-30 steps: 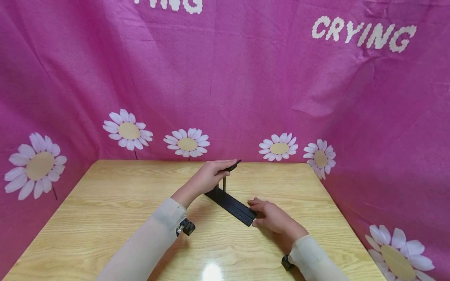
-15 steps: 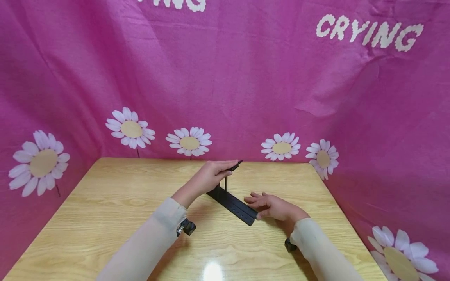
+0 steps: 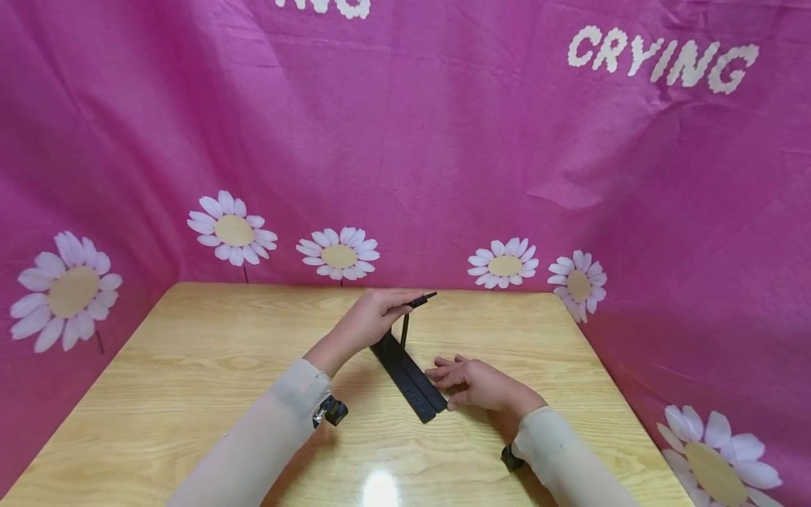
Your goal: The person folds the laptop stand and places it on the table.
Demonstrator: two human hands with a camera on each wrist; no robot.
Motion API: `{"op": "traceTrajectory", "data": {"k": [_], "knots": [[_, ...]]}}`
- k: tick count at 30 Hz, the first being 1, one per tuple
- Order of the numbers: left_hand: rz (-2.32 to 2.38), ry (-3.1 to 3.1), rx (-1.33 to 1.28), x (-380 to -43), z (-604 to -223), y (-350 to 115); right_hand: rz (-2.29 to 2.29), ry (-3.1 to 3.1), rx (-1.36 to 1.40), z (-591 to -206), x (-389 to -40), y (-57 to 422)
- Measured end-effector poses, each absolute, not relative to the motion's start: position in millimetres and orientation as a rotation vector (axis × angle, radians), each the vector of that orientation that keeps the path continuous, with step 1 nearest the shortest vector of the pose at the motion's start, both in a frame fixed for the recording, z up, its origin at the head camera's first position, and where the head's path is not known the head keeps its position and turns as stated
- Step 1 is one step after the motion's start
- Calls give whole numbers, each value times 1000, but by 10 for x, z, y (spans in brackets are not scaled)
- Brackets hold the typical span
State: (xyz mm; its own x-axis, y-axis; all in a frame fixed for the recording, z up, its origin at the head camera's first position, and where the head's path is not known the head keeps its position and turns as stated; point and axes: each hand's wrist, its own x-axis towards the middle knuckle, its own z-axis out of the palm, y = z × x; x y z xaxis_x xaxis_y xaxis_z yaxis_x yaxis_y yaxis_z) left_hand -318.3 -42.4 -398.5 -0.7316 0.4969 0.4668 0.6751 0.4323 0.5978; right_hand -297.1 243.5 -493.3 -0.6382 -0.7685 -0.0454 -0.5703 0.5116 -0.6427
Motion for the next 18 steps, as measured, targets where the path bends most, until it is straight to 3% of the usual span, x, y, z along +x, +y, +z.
{"op": "traceTrajectory", "data": {"k": [18], "knots": [[-1237, -2368, -776, -3052, -3963, -488, -849, 2463, -1024, -4969, -2948, 2177]]}}
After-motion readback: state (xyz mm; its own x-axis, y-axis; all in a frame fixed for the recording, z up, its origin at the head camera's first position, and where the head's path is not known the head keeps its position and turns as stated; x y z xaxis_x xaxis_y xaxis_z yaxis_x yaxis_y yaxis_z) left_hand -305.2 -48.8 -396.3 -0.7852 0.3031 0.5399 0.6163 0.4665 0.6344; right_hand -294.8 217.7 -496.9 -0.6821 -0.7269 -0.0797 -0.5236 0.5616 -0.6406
